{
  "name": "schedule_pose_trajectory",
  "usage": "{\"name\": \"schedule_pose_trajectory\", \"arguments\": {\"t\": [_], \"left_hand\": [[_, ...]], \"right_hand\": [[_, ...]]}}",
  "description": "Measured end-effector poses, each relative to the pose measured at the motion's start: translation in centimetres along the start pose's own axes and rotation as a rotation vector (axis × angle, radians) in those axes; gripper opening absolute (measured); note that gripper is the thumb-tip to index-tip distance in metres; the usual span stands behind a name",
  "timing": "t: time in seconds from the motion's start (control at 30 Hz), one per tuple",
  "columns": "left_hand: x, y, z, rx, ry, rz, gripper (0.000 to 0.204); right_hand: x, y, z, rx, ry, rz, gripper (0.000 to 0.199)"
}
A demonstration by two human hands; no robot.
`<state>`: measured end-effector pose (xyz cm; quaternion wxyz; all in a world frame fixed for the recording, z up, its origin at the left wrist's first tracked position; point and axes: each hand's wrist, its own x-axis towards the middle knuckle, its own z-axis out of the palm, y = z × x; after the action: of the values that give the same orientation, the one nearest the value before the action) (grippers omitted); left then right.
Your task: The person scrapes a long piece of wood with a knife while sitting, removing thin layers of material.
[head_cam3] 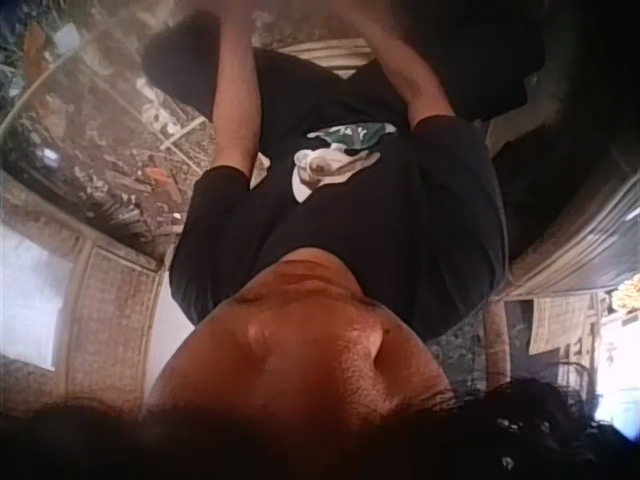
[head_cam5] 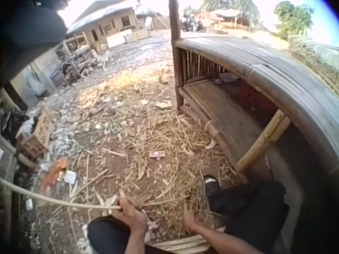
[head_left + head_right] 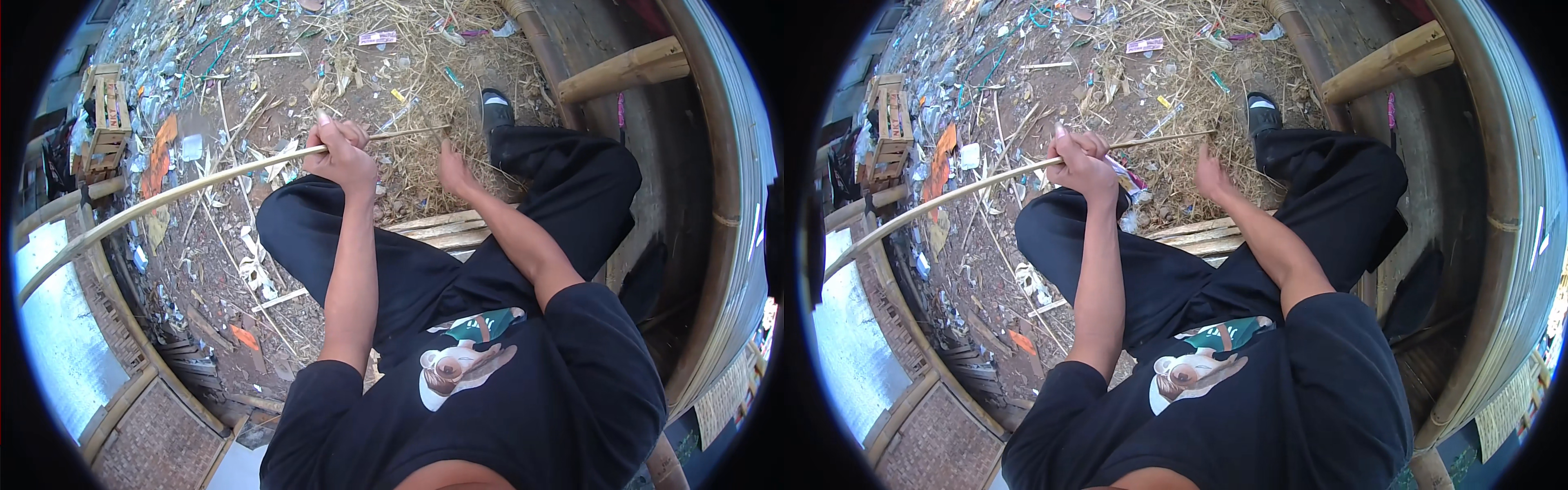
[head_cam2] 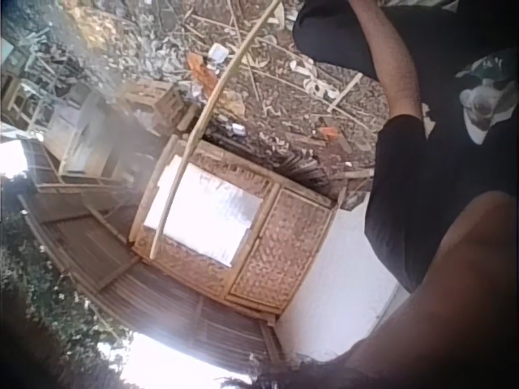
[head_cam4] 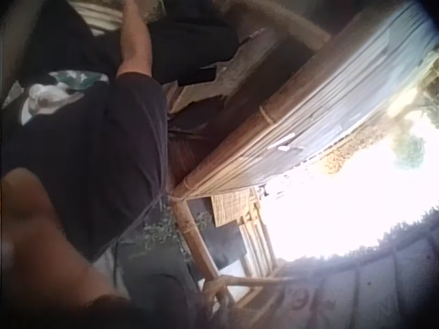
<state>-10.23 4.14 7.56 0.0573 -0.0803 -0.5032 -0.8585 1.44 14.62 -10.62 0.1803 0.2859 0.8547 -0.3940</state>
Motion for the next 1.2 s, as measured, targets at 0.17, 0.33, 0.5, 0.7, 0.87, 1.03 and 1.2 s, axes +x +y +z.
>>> {"name": "schedule_pose_trajectory", "arguments": {"t": [0.17,0.33,0.5,0.7,0.87,1.03,1.2], "left_hand": [[-0.3,-0.1,0.4,0.044,0.010,0.023,0.040],[-0.1,-0.2,0.6,0.059,-0.023,0.020,0.039],[0.1,0.2,0.3,0.066,-0.005,0.015,0.040],[0.0,0.1,0.8,0.072,-0.058,0.021,0.038],[-0.2,-0.1,0.4,0.076,-0.023,0.025,0.040],[0.6,0.0,-0.1,0.094,-0.011,0.012,0.040],[1.3,-0.2,-1.0,0.050,0.014,-0.016,0.032]], "right_hand": [[0.4,-1.2,0.9,0.094,0.064,-0.017,0.039],[2.1,2.9,2.3,-0.026,0.069,0.067,0.042],[3.8,4.6,1.8,-0.071,-0.038,0.139,0.039],[6.1,6.0,2.1,-0.094,-0.016,0.138,0.031],[7.2,6.8,2.2,-0.162,-0.063,0.236,0.029],[7.2,7.1,3.9,-0.121,0.040,0.226,0.026],[8.3,8.4,3.8,-0.095,-0.060,0.262,0.027]]}}
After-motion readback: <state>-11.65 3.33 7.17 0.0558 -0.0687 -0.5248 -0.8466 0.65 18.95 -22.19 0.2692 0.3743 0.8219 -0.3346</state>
